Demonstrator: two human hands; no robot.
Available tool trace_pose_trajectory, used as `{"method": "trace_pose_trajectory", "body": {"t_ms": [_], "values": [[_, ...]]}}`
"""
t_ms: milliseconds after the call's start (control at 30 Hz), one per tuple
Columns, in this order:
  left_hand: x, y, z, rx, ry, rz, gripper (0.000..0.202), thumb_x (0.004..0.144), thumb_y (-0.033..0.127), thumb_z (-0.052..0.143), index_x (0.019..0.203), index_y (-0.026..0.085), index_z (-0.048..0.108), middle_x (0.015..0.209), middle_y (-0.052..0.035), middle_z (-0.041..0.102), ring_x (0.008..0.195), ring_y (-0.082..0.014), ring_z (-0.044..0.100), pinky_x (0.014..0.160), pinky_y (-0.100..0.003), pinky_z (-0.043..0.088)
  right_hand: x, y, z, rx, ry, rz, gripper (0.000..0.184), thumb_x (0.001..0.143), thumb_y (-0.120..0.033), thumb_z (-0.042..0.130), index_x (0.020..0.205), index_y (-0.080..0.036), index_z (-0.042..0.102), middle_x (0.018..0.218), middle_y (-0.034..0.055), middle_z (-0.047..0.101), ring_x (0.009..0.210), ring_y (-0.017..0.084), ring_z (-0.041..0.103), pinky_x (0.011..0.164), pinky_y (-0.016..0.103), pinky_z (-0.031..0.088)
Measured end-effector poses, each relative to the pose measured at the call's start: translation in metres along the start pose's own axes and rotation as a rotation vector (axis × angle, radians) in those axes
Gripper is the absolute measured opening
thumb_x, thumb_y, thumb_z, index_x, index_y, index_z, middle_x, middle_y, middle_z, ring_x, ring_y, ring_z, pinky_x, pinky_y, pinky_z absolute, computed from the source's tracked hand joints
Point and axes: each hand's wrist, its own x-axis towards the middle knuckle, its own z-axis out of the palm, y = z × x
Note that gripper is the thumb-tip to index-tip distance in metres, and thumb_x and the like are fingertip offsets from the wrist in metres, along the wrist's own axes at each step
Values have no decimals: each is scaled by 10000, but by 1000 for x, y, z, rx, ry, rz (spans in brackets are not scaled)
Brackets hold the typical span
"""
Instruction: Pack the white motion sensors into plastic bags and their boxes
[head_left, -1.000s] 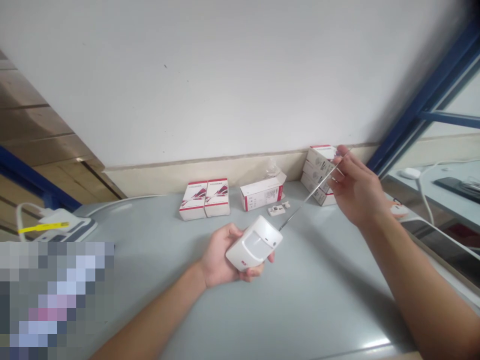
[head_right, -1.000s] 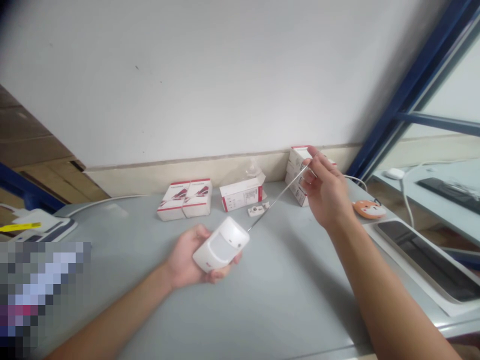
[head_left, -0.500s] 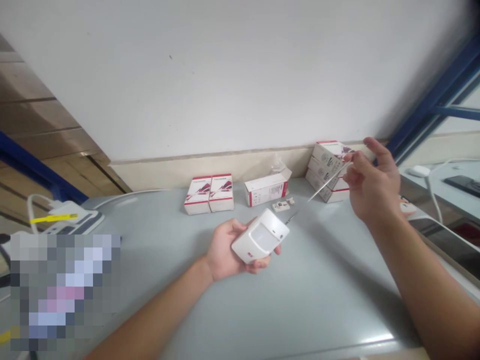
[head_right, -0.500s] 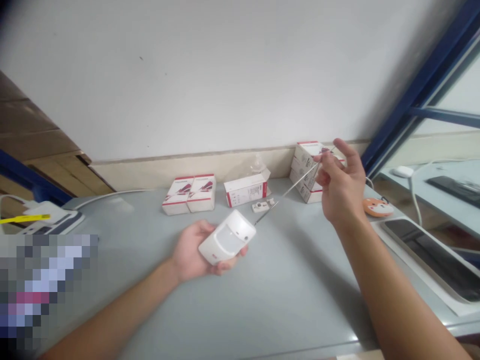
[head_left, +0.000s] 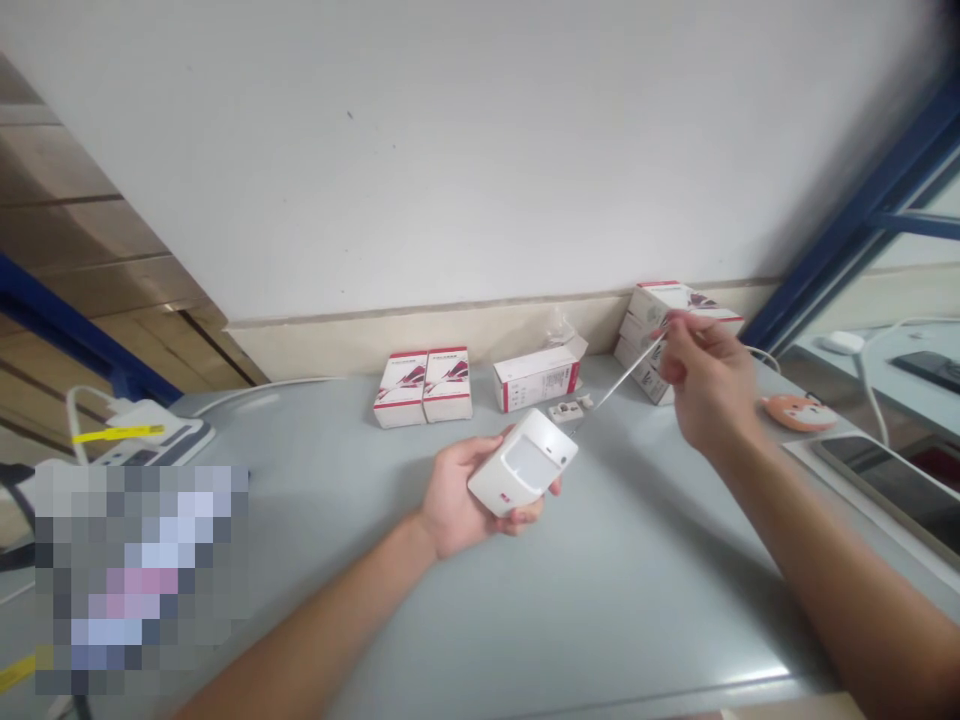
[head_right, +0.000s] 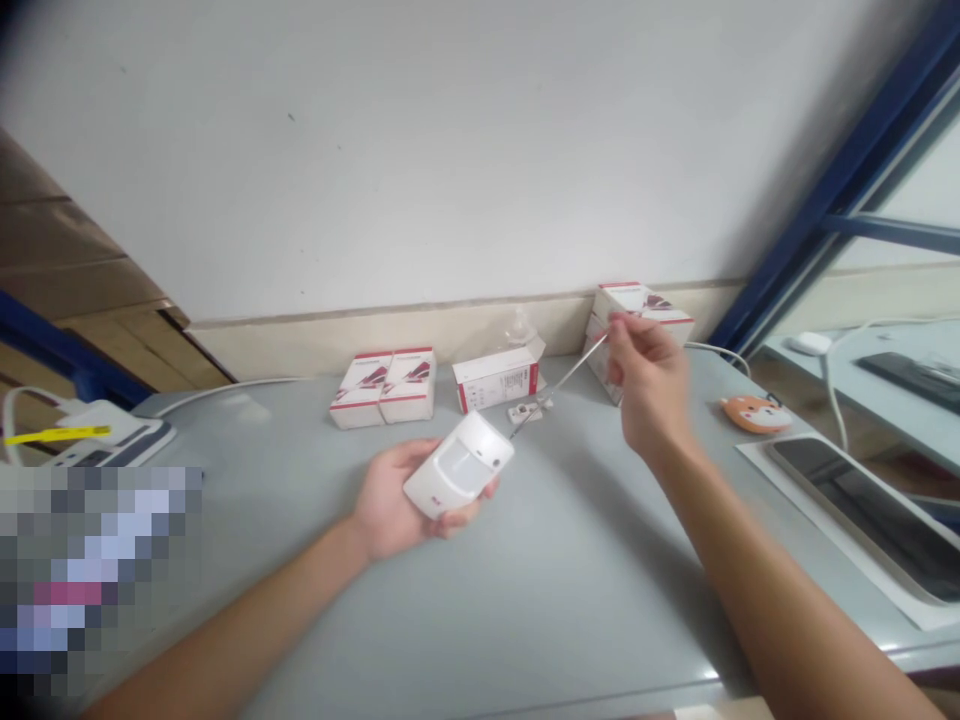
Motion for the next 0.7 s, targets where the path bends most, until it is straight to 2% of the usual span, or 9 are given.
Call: {"method": "trace_pose_trajectory", "body": {"t_ms": [133,267,367,500,567,633,700], "values": [[1,-1,2,-21,53,62,477,916,456,543,1184,85,678,992,-187,705,563,-166,574,517,-274,265,-23,7,15,-148,-121,78,329,869,-541,819,1008,-246,779,725,-7,632,542,105,391,493,277,295],[2,0,8,-31,88,141,452,902,432,535,1121,73,701,944,-177,700,530,-157,558,489,-266,247,-44,11,24,-293,-280,117,343,903,-550,784,1035,-234,801,818,26,708,609,128,499,566,295,410],[2,0,10,-38,143,189,439,897,425,532,1099,75,703,918,-172,699,512,-147,542,468,-256,233,-57,14,30,-308,-394,167,391,920,-562,758,1135,-239,805,891,41,750,706,166,605,672,328,496],[1,-2,8,-37,185,207,457,916,444,526,1117,77,709,936,-170,704,517,-141,543,461,-255,240,-72,18,36,-310,-523,192,406,932,-580,731,1107,-223,815,963,73,785,884,236,696,818,387,553],[2,-2,8,-38,190,224,469,917,454,524,1106,70,715,927,-168,703,506,-136,534,455,-256,236,-77,18,38,-305,-596,206,424,944,-586,711,1151,-228,805,1006,81,796,929,258,712,844,409,563],[2,-2,9,-27,186,232,472,920,463,524,1082,64,718,906,-167,701,495,-136,528,451,-257,229,-77,16,37,-343,-643,181,413,976,-584,667,1160,-239,798,1015,78,799,922,259,717,831,408,566],[3,-1,11,-17,178,226,463,928,463,525,1084,69,713,913,-175,706,505,-144,540,458,-258,240,-74,11,34,-471,-683,66,373,1023,-552,597,1116,-251,798,1011,72,799,872,244,706,787,392,555]]}}
